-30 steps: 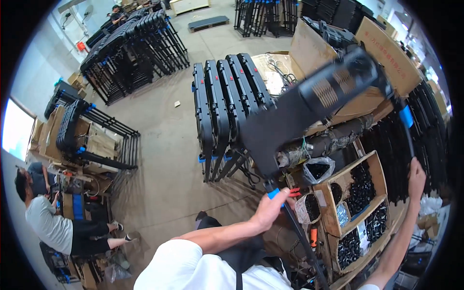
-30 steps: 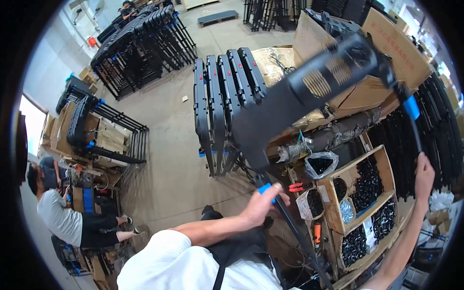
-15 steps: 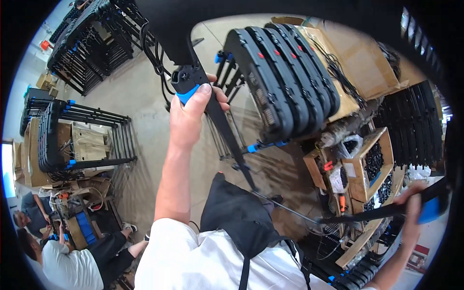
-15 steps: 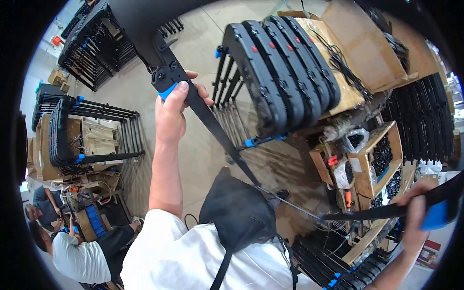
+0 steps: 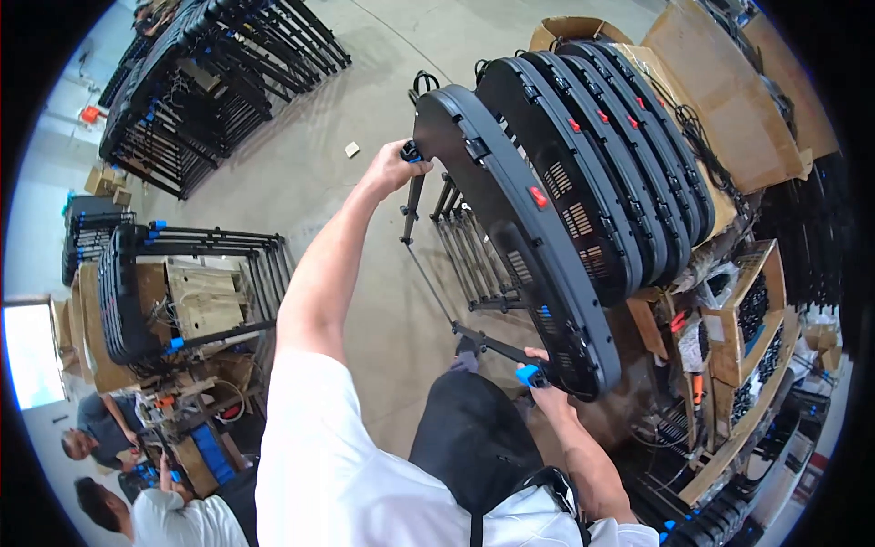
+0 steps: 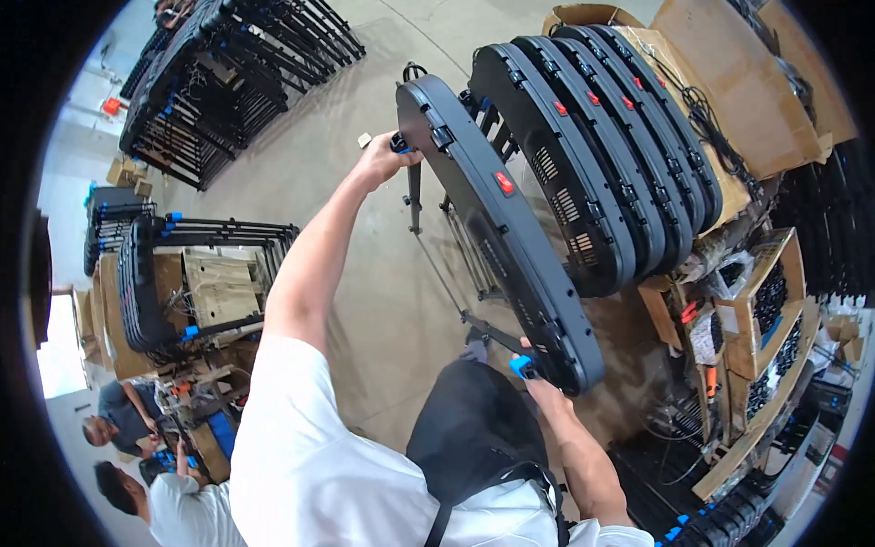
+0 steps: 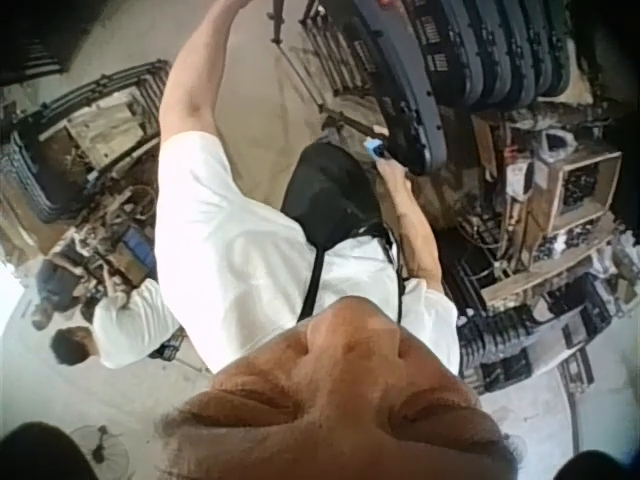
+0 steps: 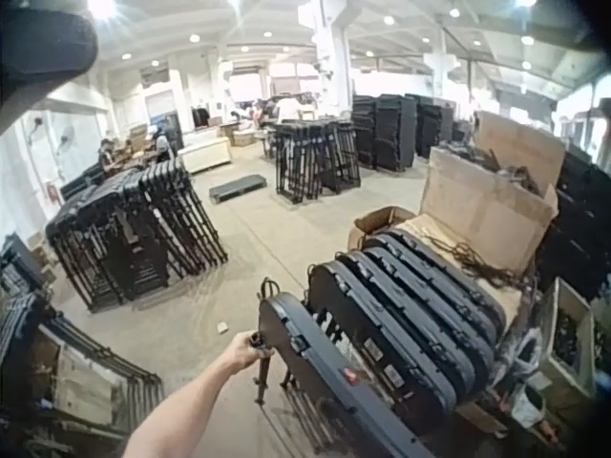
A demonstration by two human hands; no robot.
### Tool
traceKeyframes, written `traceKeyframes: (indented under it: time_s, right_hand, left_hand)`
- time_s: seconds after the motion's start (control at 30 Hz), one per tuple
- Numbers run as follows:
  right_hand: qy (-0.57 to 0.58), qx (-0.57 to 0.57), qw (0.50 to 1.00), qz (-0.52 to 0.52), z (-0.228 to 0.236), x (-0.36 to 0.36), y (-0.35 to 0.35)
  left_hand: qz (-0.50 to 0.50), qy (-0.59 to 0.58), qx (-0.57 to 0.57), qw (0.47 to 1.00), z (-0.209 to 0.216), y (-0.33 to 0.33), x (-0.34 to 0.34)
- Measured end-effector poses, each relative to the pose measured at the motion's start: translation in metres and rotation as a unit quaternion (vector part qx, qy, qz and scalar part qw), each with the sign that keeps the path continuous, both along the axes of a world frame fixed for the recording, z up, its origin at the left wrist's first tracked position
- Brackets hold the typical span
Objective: Assembling components of a fitness machine frame using an electric screwdriver and other hand tools.
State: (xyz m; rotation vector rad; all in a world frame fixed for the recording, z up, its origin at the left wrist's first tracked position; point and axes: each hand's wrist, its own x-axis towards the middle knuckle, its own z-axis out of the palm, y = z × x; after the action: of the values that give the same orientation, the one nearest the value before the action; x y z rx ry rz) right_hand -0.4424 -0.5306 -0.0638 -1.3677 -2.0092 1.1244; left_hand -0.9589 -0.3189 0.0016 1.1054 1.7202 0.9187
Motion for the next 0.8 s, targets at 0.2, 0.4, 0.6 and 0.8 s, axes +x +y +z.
traceKeyframes:
  time_s: [0.2, 0.4, 0.6, 0.8]
  right_hand:
    - [-0.120, -0.094, 0.986, -0.067, -0.037, -0.025, 0.020]
    - [-0.115, 0.094, 0.985, -0.087, -0.002, -0.074, 0.053]
    - [-0.248, -0.153, 0.954, -0.072, 0.038, 0.005, 0.041]
    - [-0.231, -0.340, 0.825, -0.387, 0.018, 0.221, -0.141]
  left_hand:
    - [0.069, 0.011, 0.036, 0.997, -0.055, 0.073, 0.014]
    - [0.168, 0.184, 0.087, 0.965, -0.078, 0.101, -0.004]
    - [0.163, 0.305, 0.058, 0.937, -0.177, 0.025, -0.007]
    - [-0.367, -0.261, -0.181, 0.874, -0.272, -0.192, 0.141]
